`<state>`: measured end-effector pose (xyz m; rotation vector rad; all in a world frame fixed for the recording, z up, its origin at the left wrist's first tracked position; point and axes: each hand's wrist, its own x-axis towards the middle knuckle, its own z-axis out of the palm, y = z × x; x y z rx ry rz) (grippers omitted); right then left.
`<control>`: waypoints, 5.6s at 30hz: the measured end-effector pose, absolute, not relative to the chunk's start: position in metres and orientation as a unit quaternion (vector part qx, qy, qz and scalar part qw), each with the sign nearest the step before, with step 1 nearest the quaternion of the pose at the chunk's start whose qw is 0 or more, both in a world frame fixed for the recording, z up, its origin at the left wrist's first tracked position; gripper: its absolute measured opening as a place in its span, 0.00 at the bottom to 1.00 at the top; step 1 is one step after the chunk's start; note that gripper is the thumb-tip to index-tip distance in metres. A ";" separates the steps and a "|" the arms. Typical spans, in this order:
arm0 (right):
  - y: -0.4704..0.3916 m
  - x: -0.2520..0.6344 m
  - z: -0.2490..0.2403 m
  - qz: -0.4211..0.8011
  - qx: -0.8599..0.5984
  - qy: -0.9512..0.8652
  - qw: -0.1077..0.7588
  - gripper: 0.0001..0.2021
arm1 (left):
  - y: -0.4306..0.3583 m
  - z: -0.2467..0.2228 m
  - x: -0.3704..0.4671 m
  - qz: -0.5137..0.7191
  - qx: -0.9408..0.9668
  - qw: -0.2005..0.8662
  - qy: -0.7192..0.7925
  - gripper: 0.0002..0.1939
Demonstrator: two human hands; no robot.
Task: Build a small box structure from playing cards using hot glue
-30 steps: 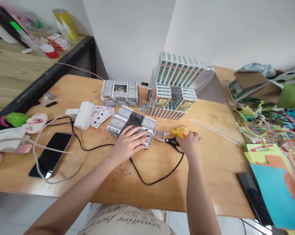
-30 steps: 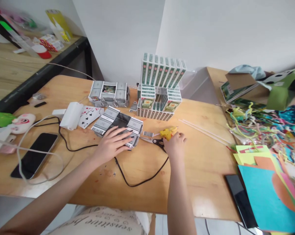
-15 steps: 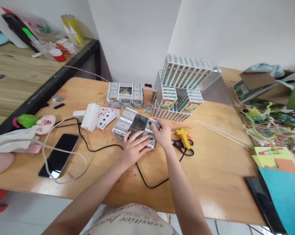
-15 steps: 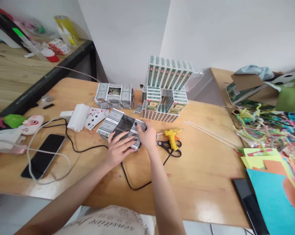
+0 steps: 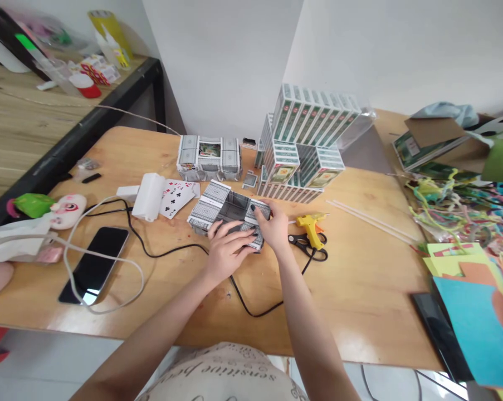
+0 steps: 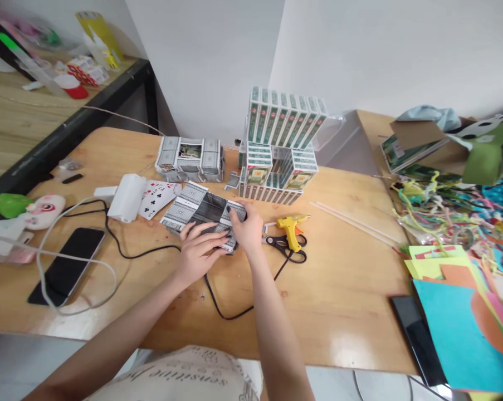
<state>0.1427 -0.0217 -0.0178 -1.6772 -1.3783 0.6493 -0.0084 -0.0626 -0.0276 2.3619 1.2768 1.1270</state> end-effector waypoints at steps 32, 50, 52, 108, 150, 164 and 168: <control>-0.020 0.146 -0.028 0.278 -0.653 -0.543 0.448 0.14 | -0.066 -0.029 -0.004 0.392 0.792 0.087 0.460 0.18; -0.019 0.149 -0.032 0.323 -0.631 -0.522 0.475 0.14 | -0.064 -0.024 -0.012 0.364 0.838 0.051 0.403 0.19; -0.019 0.149 -0.032 0.321 -0.632 -0.523 0.474 0.14 | -0.064 -0.022 -0.014 0.359 0.839 0.062 0.405 0.18; -0.027 0.139 -0.030 0.294 -0.663 -0.483 0.490 0.16 | -0.067 -0.007 -0.002 0.356 0.779 0.164 0.490 0.25; -0.141 0.143 -0.018 0.333 -0.726 -0.458 0.389 0.21 | -0.094 -0.007 -0.052 0.446 0.775 0.194 0.404 0.12; -0.139 0.160 -0.009 0.399 -0.684 -0.388 0.472 0.15 | -0.096 -0.006 -0.039 0.482 0.774 0.159 0.379 0.07; -0.138 0.168 -0.001 0.347 -0.691 -0.290 0.564 0.18 | -0.091 0.005 -0.035 0.481 0.814 0.046 0.322 0.10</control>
